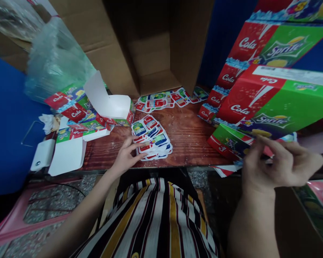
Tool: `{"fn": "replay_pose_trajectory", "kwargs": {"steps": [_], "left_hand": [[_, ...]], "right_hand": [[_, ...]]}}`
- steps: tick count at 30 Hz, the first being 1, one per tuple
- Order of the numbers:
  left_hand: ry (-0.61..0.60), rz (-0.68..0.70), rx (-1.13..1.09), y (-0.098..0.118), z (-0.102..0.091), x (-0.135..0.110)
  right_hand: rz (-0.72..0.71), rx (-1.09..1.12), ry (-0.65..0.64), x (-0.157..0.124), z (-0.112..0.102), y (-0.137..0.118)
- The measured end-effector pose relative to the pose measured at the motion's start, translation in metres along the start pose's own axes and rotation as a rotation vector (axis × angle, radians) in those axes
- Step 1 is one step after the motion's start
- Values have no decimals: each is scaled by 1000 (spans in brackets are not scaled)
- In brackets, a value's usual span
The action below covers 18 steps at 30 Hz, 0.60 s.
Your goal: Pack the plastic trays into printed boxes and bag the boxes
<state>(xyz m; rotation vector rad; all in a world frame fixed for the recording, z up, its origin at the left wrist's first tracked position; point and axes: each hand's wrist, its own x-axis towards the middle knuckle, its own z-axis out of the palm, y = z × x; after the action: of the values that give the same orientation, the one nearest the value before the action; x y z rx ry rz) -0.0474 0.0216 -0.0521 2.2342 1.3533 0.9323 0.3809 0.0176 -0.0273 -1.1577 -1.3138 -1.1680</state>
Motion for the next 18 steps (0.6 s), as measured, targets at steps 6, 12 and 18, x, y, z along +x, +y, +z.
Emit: {"fn": "replay_pose_trajectory", "kwargs": {"steps": [6, 12, 18], "left_hand": [[24, -7, -67, -3, 2, 2], [58, -26, -96, -3, 4, 3], [97, -21, -121, -5, 6, 2]], "right_hand": [[84, 615, -489, 1, -15, -130], [-77, 773, -893, -25, 3, -194], [-271, 674, -891, -32, 16, -197]]}}
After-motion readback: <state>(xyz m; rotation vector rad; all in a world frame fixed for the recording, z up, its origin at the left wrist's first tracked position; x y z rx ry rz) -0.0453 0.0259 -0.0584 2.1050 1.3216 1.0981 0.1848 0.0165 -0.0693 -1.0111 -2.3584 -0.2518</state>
